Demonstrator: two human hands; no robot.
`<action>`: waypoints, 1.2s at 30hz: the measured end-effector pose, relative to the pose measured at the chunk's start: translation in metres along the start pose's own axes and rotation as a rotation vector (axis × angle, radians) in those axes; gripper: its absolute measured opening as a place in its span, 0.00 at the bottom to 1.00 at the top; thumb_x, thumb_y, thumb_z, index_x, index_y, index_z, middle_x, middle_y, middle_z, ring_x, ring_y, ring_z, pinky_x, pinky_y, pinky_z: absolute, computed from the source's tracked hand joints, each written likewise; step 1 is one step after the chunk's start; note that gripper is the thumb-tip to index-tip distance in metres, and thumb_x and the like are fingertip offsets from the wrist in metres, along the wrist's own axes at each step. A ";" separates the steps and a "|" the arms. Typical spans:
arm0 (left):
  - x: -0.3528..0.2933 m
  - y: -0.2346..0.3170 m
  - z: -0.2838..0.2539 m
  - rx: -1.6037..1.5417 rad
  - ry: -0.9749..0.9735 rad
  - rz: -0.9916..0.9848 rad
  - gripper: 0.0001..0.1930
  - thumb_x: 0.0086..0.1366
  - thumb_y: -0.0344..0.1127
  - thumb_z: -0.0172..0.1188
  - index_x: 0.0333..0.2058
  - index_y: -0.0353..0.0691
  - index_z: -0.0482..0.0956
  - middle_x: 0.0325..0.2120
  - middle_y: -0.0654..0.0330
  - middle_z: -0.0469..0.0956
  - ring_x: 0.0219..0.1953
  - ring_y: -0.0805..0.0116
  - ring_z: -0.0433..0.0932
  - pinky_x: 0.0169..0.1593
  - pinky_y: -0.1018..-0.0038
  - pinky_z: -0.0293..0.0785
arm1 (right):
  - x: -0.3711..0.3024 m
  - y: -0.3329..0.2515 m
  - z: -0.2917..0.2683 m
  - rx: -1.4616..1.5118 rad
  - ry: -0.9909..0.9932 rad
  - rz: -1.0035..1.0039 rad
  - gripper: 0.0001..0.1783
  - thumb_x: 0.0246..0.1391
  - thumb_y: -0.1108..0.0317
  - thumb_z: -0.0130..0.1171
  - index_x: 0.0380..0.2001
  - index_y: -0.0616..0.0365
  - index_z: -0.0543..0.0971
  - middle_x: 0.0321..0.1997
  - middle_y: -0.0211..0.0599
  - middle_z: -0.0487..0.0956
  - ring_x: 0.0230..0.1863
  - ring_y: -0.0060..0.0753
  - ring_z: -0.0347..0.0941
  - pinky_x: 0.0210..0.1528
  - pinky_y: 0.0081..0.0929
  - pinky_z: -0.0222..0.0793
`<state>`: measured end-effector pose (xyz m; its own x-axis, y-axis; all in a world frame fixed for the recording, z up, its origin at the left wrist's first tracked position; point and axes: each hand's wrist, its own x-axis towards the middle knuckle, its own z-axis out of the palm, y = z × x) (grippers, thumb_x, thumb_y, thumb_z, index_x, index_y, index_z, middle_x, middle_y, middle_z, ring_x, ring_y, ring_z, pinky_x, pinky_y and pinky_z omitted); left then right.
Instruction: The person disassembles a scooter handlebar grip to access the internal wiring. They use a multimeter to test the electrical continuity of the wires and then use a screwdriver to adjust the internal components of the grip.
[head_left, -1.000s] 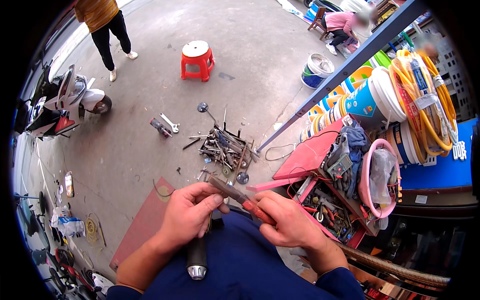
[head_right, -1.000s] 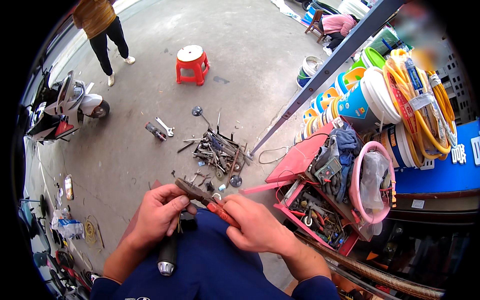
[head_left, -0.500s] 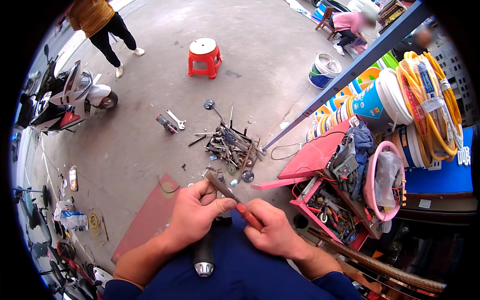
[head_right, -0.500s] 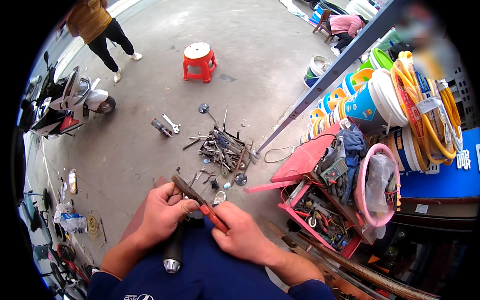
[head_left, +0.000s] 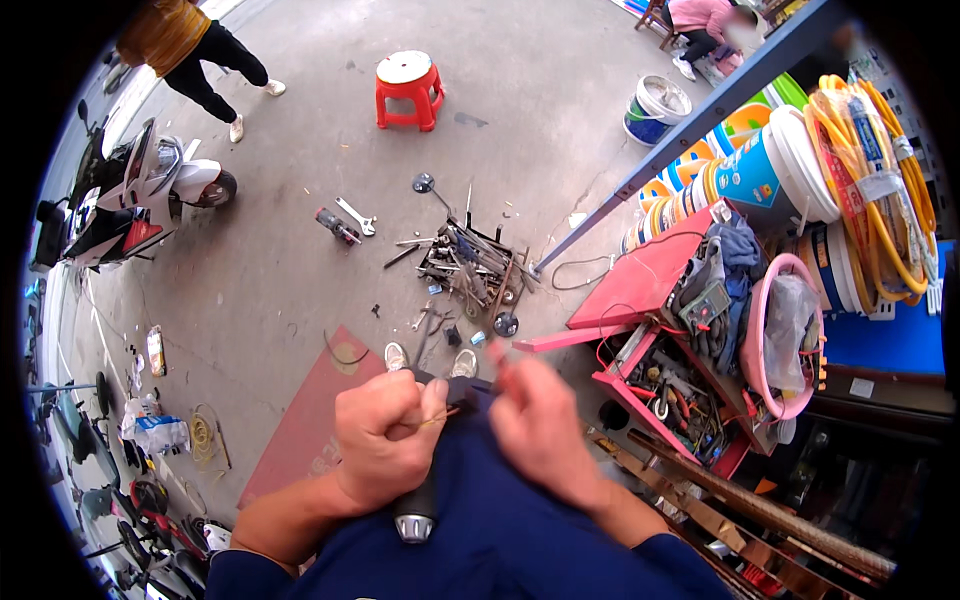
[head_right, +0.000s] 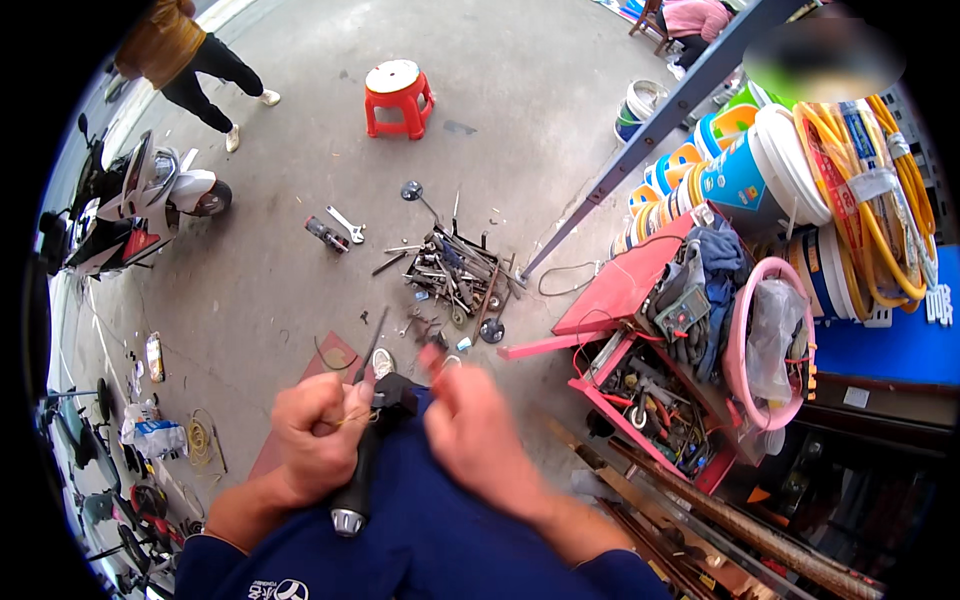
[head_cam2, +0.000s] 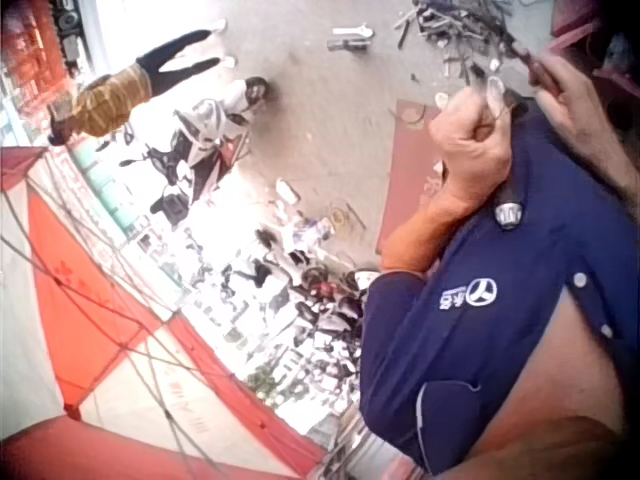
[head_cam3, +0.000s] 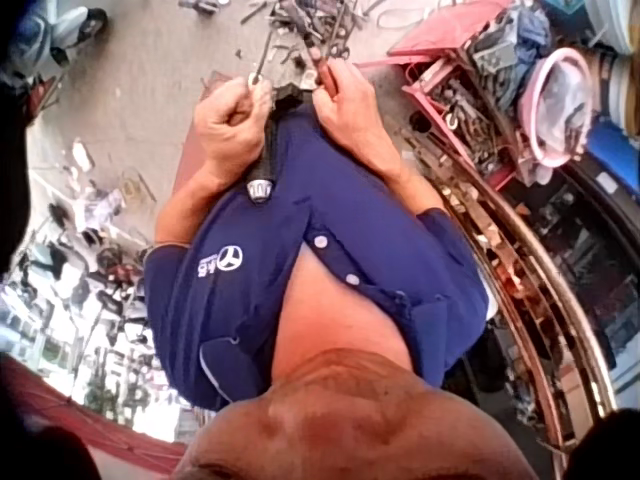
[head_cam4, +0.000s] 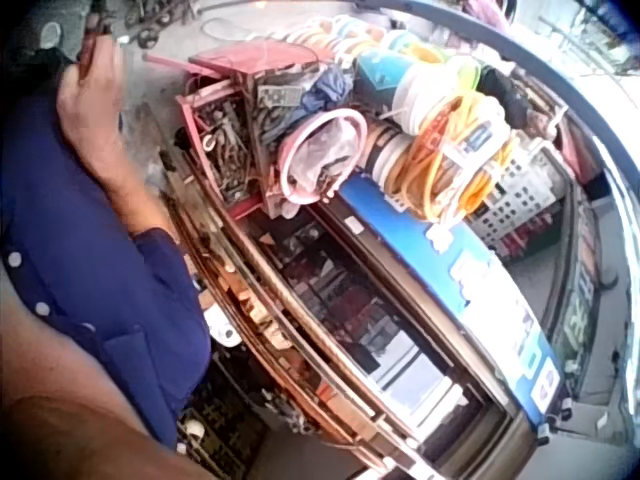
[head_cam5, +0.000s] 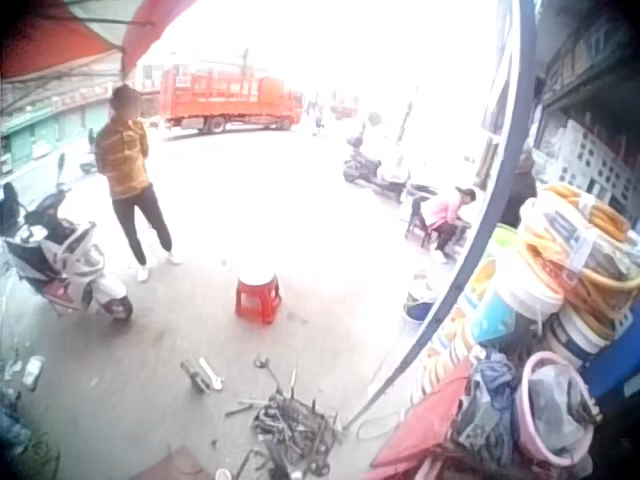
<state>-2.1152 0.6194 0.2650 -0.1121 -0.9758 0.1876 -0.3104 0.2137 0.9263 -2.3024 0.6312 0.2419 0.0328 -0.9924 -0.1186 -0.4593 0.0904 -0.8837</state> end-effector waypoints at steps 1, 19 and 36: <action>0.000 -0.001 -0.001 -0.102 -0.019 -0.176 0.23 0.59 0.25 0.65 0.15 0.43 0.57 0.14 0.76 0.56 0.20 0.86 0.53 0.21 0.79 0.53 | 0.004 0.009 0.000 -0.024 0.079 0.092 0.09 0.47 0.77 0.54 0.35 0.64 0.73 0.30 0.45 0.73 0.30 0.44 0.72 0.36 0.36 0.69; 0.021 -0.007 -0.003 -0.691 -0.277 -0.679 0.13 0.69 0.36 0.48 0.41 0.31 0.74 0.26 0.54 0.77 0.19 0.73 0.72 0.19 0.79 0.67 | -0.033 0.140 -0.054 1.008 0.182 0.491 0.06 0.44 0.79 0.46 0.28 0.58 0.69 0.42 0.43 0.76 0.41 0.36 0.75 0.45 0.38 0.75; 0.024 -0.003 0.000 -0.695 -0.171 -0.685 0.11 0.69 0.28 0.53 0.48 0.31 0.69 0.32 0.51 0.78 0.23 0.71 0.77 0.21 0.80 0.73 | -0.017 0.139 -0.067 0.489 0.183 0.419 0.16 0.56 0.68 0.59 0.46 0.65 0.77 0.37 0.39 0.81 0.35 0.26 0.77 0.39 0.24 0.74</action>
<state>-2.1168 0.5949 0.2667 -0.2672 -0.8472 -0.4592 0.2575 -0.5219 0.8132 -2.4263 0.6552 0.1517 -0.2321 -0.8595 -0.4555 0.0559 0.4557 -0.8884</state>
